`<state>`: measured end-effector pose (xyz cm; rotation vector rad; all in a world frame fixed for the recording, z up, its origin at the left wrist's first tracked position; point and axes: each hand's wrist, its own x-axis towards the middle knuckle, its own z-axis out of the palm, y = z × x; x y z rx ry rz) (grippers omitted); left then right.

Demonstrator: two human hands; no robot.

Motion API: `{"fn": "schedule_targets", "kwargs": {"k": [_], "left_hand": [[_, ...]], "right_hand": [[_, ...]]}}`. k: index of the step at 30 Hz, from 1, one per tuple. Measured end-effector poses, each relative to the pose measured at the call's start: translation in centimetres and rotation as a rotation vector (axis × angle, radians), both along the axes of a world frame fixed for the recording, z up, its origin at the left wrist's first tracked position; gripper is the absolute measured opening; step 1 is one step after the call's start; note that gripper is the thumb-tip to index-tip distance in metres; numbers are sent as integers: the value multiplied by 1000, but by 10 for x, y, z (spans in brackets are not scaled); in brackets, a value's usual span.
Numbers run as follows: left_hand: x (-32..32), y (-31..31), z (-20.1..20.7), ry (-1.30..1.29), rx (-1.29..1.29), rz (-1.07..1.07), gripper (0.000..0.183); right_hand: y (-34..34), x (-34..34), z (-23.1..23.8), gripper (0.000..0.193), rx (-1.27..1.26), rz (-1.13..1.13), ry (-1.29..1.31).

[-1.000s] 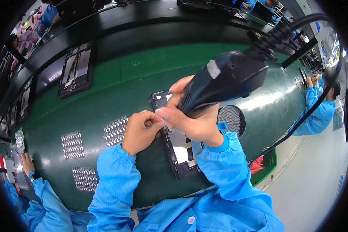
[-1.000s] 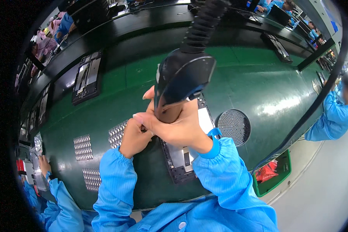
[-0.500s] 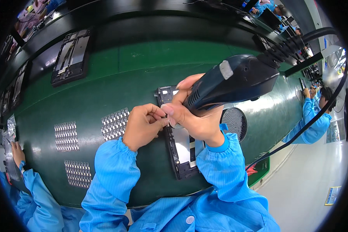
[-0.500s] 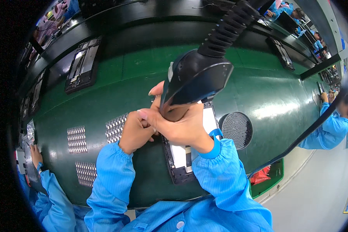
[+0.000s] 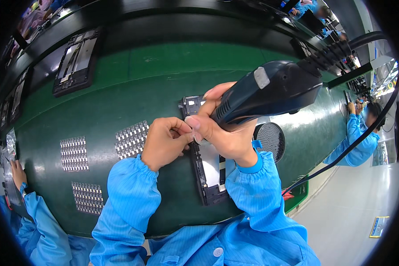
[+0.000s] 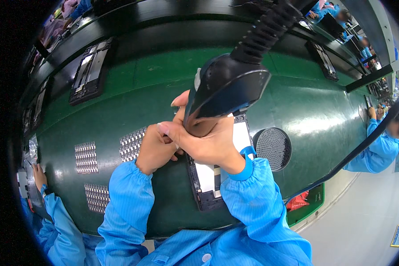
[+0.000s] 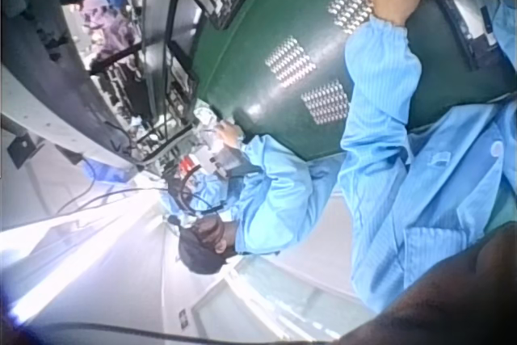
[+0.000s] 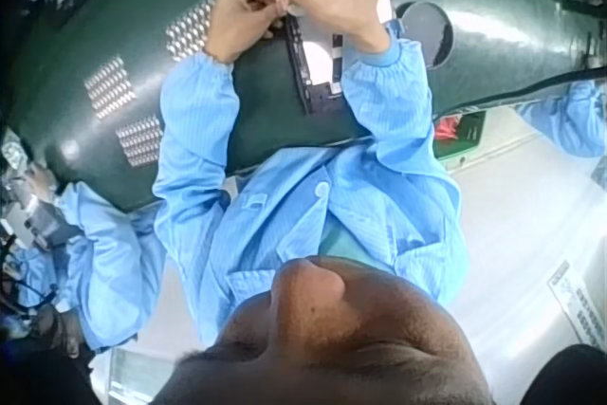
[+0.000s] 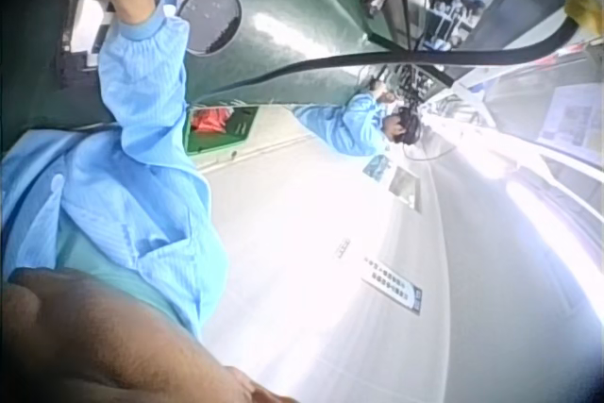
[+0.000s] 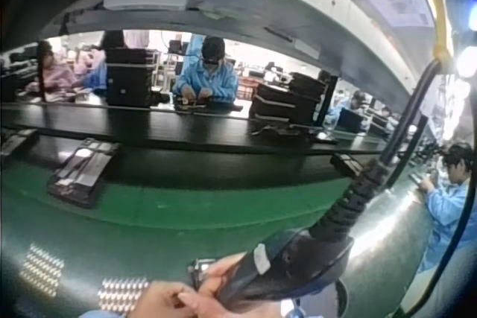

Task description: The person repeatedly picks small metallic components from a tray and places them into slots on a black electronic chassis using a handheld tool. The person handles the components one at a time, aligning and inserting them into the chassis while other workers perform similar tasks in the background.

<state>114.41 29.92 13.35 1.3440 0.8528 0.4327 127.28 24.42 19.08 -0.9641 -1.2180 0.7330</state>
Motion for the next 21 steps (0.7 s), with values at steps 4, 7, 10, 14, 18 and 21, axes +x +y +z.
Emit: {"fn": "schedule_targets", "kwargs": {"k": [4,7,10,14,18,21], "left_hand": [[0,1,-2,-13,-14,-7,7],[-1,1,1,8,-10,-11,6],[-1,0,2,9,-7,-18,6],[-3,1,2,-40,10,-12,6],[-6,2,-4,-81,-35,-22,5],[-8,0,-2,-90,-34,-13,7]], "right_hand": [[1,-1,0,42,10,-2,-2],[0,-1,-1,42,-27,-3,-3],[-2,-2,1,41,-29,2,1],[0,-3,-4,40,34,46,-104],[1,-5,-8,39,78,45,-212],[0,-6,-4,39,64,53,-164]]}}
